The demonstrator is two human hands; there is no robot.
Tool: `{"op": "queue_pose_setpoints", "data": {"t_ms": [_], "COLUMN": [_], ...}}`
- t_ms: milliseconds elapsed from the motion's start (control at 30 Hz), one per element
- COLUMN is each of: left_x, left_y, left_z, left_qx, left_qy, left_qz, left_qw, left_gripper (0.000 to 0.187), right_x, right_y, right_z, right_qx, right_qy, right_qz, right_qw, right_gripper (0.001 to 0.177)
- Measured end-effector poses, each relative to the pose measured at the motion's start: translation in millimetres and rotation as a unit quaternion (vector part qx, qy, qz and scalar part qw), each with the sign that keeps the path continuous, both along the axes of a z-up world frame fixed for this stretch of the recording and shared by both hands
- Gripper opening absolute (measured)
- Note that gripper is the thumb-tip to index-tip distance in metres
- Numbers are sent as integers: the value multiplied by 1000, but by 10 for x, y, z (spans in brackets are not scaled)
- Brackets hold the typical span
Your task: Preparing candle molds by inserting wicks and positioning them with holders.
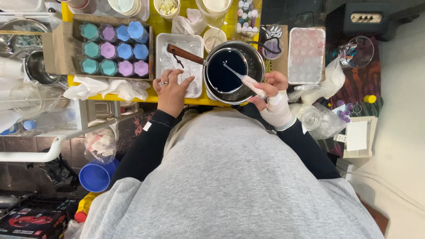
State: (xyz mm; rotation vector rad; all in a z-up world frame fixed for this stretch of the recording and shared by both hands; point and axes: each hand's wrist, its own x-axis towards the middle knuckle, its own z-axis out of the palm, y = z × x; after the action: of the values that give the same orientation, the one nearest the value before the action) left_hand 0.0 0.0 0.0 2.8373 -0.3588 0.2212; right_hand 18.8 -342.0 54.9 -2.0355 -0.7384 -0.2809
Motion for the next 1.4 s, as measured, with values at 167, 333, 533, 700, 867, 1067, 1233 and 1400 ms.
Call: {"op": "queue_pose_setpoints", "data": {"t_ms": [167,333,533,700,867,1067,1233,1400], "left_x": [-45,-93,-75,32,132,218,311,395], "left_y": [-68,-97,-13,159,375,672,862,920], "left_z": [70,0,-34,15,96,122,132,101], "left_qx": [-37,-41,-33,-51,-58,-84,-65,-71], "left_qy": [16,7,-2,-8,13,14,32,38], "left_qz": [24,50,32,-7,-61,-116,-146,-153], "left_qw": [999,998,999,999,996,990,987,985], "left_gripper": [55,52,50,47,45,40,40,39], "right_x": [44,54,-80,-165,-287,-377,-484,-452], "right_y": [-49,-69,-96,16,241,530,399,547], "right_z": [-53,-79,19,183,208,220,-85,134], "right_qx": [-6,-5,-64,-74,4,189,38,135], "right_qy": [-3,-17,-27,9,76,255,100,208], "right_qz": [8,24,-50,-139,-199,-249,-287,-307], "right_qw": [1000,1000,996,987,977,915,952,919], "right_gripper": [49,50,57,55,47,41,26,21]}}
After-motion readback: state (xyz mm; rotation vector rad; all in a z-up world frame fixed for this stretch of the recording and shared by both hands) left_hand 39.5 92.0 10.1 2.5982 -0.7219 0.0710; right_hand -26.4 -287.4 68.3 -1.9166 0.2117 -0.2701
